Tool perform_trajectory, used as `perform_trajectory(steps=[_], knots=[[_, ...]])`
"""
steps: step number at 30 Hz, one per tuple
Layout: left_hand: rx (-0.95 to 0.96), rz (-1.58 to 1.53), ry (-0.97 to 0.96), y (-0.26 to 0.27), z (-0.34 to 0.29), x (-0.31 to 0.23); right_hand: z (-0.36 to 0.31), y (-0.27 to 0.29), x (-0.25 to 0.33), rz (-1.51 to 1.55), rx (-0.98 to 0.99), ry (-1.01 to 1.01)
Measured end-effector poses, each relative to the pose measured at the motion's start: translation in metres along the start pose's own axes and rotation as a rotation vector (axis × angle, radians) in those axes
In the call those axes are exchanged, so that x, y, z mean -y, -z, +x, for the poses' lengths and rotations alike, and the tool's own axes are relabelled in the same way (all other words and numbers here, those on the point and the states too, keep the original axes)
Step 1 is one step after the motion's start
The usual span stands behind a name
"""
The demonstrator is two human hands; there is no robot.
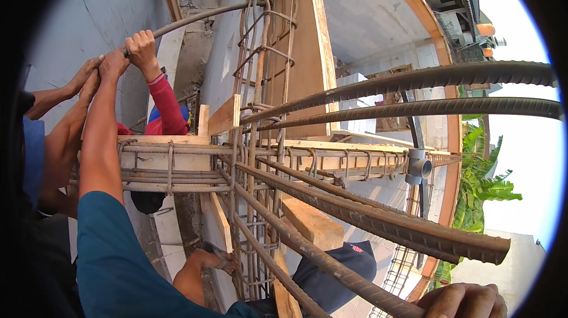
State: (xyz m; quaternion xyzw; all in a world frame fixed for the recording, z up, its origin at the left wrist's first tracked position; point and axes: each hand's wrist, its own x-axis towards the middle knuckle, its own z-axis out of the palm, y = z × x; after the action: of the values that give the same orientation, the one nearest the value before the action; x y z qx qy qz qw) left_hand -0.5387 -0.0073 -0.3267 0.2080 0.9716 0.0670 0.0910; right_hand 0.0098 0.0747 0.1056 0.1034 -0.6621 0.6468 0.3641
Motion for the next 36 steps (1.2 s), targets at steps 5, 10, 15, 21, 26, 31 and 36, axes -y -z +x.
perform_trajectory(steps=[5,10,15,21,26,31,36], knots=[[-0.014,-0.052,0.012,0.004,-0.009,-0.001,0.012,-0.015,0.009,-0.154,-0.017,-0.222],[0.044,-0.121,0.102,0.005,-0.029,-0.015,0.024,-0.022,0.009,-0.204,0.014,-0.362],[0.137,-0.026,0.114,-0.015,-0.055,-0.023,0.016,-0.033,0.004,-0.363,-0.115,-0.168],[0.070,-0.032,0.064,-0.001,-0.025,-0.010,0.015,-0.018,0.010,-0.179,-0.006,-0.299],[0.010,-0.066,0.061,-0.003,-0.027,-0.010,0.023,-0.021,0.004,-0.180,0.048,-0.320],[0.034,-0.065,0.075,0.008,-0.040,-0.022,0.023,-0.035,-0.001,-0.343,-0.115,-0.179],[0.154,-0.036,0.089,-0.008,-0.075,-0.032,0.019,-0.033,0.002,-0.317,-0.097,-0.226]])
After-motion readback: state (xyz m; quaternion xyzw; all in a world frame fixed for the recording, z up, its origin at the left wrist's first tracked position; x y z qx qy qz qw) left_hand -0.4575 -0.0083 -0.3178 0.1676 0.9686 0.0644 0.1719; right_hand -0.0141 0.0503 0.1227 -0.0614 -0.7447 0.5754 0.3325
